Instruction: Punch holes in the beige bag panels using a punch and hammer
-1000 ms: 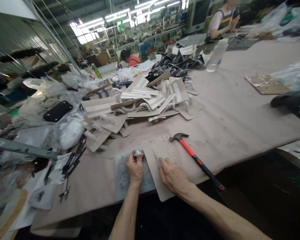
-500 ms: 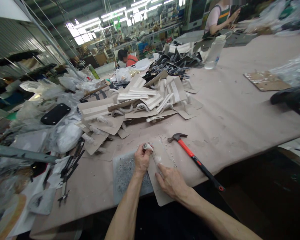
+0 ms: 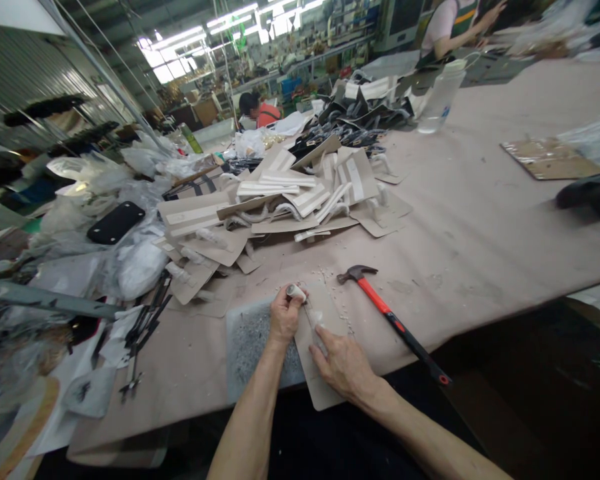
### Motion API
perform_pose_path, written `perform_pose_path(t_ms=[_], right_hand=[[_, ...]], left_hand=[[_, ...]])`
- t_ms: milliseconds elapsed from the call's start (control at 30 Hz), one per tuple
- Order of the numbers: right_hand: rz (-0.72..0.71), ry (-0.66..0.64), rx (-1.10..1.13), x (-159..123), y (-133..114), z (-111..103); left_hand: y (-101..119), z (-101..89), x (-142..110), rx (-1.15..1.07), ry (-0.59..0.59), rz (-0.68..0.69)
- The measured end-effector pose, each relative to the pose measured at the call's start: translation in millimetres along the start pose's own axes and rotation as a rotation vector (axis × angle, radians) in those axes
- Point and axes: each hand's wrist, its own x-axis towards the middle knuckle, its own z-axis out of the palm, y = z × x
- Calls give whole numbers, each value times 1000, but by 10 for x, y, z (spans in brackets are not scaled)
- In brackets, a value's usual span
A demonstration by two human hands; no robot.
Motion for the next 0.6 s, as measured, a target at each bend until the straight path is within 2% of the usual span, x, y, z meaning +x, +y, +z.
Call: perform_pose_path(t_ms=[200,300,367,400,500,567,600], right_hand=[[-55,67,154,-29,90,-61],[-54,254,149,-8,378,-217],[15,371,-16,12,667,-329],[63,382,-117,20,819,-379],[201,237,-277,28,1189,-483],[266,146,-166,28,1305,-521],[305,103,-21,30,1321,-534]], left_hand=[[121,-24,48,150,-94,73],[158,-28,22,223,-142,140],[163,-21,-11,248,-135,172],[163,-16,-27,252,-126,178],[164,0,-53,257,-117,178],[162,2,-60,272,-126,195],[157,1,-62,286,-131,213]])
